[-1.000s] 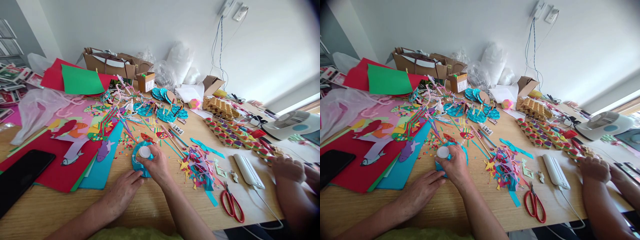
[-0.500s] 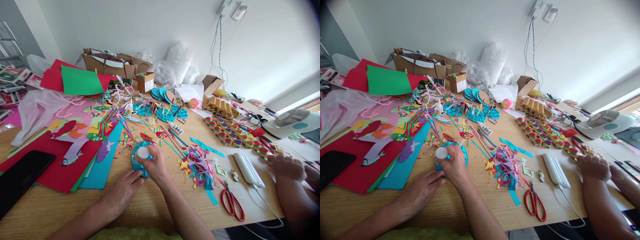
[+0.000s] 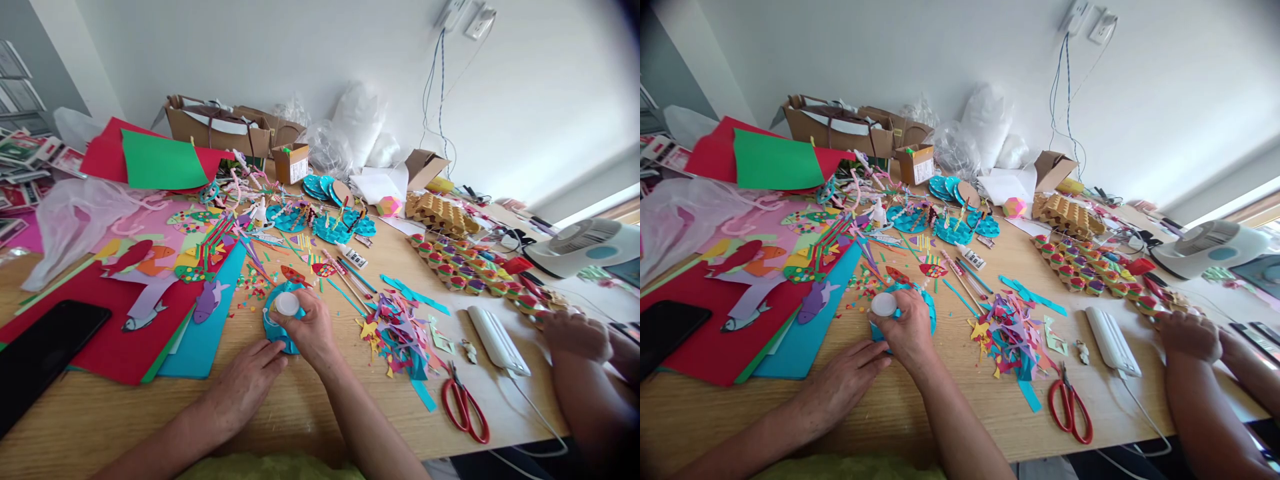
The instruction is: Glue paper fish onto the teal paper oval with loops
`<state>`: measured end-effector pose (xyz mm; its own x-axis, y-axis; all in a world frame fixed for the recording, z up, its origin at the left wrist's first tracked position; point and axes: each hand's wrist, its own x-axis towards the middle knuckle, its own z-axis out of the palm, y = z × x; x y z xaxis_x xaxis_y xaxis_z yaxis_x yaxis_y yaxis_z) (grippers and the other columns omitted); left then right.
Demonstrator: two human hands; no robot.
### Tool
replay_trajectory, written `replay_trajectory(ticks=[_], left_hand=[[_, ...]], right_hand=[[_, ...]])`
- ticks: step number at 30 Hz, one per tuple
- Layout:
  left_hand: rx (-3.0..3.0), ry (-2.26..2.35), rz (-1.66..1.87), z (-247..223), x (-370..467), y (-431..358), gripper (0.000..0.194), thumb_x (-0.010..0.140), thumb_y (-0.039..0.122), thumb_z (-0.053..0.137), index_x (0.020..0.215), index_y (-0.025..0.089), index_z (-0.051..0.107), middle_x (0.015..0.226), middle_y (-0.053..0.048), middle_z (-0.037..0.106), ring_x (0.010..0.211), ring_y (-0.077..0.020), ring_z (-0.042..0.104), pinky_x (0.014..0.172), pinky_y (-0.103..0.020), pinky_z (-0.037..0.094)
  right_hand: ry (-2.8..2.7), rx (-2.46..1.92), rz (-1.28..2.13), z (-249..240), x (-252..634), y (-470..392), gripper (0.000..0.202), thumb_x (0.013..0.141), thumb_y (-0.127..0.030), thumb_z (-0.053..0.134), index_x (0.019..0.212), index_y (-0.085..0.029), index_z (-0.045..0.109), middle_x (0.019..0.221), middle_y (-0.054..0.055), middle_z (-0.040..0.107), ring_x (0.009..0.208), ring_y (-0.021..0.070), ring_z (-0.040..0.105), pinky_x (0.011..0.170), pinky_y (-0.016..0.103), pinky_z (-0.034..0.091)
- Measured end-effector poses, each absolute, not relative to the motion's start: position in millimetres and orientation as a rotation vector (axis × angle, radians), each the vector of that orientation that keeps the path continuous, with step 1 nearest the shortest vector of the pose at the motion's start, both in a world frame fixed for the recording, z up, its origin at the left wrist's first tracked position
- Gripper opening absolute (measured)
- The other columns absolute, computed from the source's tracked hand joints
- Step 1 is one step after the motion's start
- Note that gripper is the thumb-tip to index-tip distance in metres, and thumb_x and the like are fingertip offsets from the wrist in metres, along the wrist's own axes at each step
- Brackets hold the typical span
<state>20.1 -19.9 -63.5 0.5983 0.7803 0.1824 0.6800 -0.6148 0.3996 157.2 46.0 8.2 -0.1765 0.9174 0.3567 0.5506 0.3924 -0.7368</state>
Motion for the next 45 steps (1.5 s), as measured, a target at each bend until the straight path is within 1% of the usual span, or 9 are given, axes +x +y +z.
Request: replay_trajectory(ticks=[4, 8, 13, 19, 24, 29, 34, 39, 45], left_hand=[[2.588, 1.182, 0.485, -63, 21, -19, 0.028, 0.083, 0.008, 0.045, 0.104, 0.018, 0.061, 0.117, -0.007, 0.061, 0.108, -0.0212, 0.054, 0.092, -0.037, 0.047], [2.635, 1.193, 0.496, -70, 21, -20, 0.03, 0.083, 0.007, 0.045, 0.105, 0.018, 0.06, 0.117, -0.006, 0.061, 0.108, -0.0212, 0.055, 0.091, -0.037, 0.047], [2.654, 1.172, 0.509, -74, 21, -20, 0.029, 0.085, 0.008, 0.043, 0.106, 0.016, 0.061, 0.116, -0.008, 0.061, 0.108, -0.0214, 0.054, 0.091, -0.036, 0.047], [2.577, 1.185, 0.54, -69, 21, -20, 0.03, 0.085, 0.008, 0.04, 0.105, 0.019, 0.06, 0.117, -0.006, 0.06, 0.108, -0.0203, 0.054, 0.091, -0.038, 0.047], [2.645, 1.137, 0.499, -63, 20, -19, 0.032, 0.083, 0.005, 0.04, 0.106, 0.017, 0.058, 0.116, -0.008, 0.06, 0.108, -0.0202, 0.054, 0.093, -0.037, 0.045], [2.709, 1.149, 0.427, -58, 20, -19, 0.03, 0.082, 0.006, 0.039, 0.103, 0.016, 0.059, 0.115, -0.009, 0.061, 0.104, -0.0217, 0.056, 0.089, -0.038, 0.048], [2.634, 1.156, 0.479, -59, 21, -20, 0.032, 0.081, 0.005, 0.04, 0.105, 0.019, 0.057, 0.117, -0.006, 0.06, 0.107, -0.0204, 0.054, 0.092, -0.038, 0.047], [2.638, 1.173, 0.492, -66, 20, -22, 0.037, 0.08, 0.003, 0.041, 0.11, 0.02, 0.055, 0.121, -0.006, 0.057, 0.11, -0.0211, 0.052, 0.094, -0.04, 0.045], [2.697, 1.185, 0.399, -65, 20, -23, 0.038, 0.077, 0.002, 0.044, 0.109, 0.019, 0.056, 0.122, -0.007, 0.056, 0.109, -0.0224, 0.052, 0.092, -0.04, 0.046]], right_hand=[[-1.823, -1.264, 0.598, 10, 158, 44, 0.022, 0.066, -0.03, 0.069, 0.057, -0.02, 0.051, 0.059, -0.003, 0.053, 0.06, 0.0134, 0.047, 0.062, 0.027, 0.036], [-1.822, -1.311, 0.597, 10, 161, 41, 0.023, 0.064, -0.03, 0.07, 0.057, -0.02, 0.052, 0.06, -0.003, 0.053, 0.063, 0.0144, 0.049, 0.062, 0.027, 0.036], [-1.864, -1.32, 0.614, 8, 161, 41, 0.022, 0.063, -0.028, 0.072, 0.057, -0.02, 0.052, 0.06, -0.003, 0.053, 0.063, 0.0141, 0.049, 0.062, 0.026, 0.035], [-1.8, -1.324, 0.674, 14, 161, 39, 0.021, 0.063, -0.029, 0.071, 0.058, -0.02, 0.053, 0.061, -0.003, 0.053, 0.065, 0.0145, 0.049, 0.062, 0.026, 0.036], [-1.776, -1.319, 0.692, 24, 165, 38, 0.02, 0.064, -0.032, 0.07, 0.06, -0.02, 0.055, 0.063, -0.002, 0.054, 0.067, 0.0153, 0.049, 0.062, 0.026, 0.037], [-1.767, -1.324, 0.743, 25, 168, 40, 0.019, 0.063, -0.033, 0.069, 0.061, -0.019, 0.056, 0.062, -0.002, 0.054, 0.066, 0.0151, 0.049, 0.062, 0.026, 0.037], [-1.701, -1.317, 0.781, 23, 171, 38, 0.019, 0.065, -0.036, 0.068, 0.069, -0.019, 0.06, 0.065, -0.001, 0.057, 0.067, 0.0154, 0.05, 0.061, 0.026, 0.038], [-1.663, -1.332, 0.773, 32, 177, 34, 0.02, 0.067, -0.036, 0.067, 0.068, -0.019, 0.058, 0.065, -0.001, 0.055, 0.065, 0.0149, 0.049, 0.059, 0.025, 0.038], [-1.63, -1.362, 0.818, 40, 189, 33, 0.02, 0.068, -0.036, 0.067, 0.072, -0.018, 0.059, 0.07, 0.0, 0.058, 0.069, 0.0161, 0.05, 0.063, 0.026, 0.038]])
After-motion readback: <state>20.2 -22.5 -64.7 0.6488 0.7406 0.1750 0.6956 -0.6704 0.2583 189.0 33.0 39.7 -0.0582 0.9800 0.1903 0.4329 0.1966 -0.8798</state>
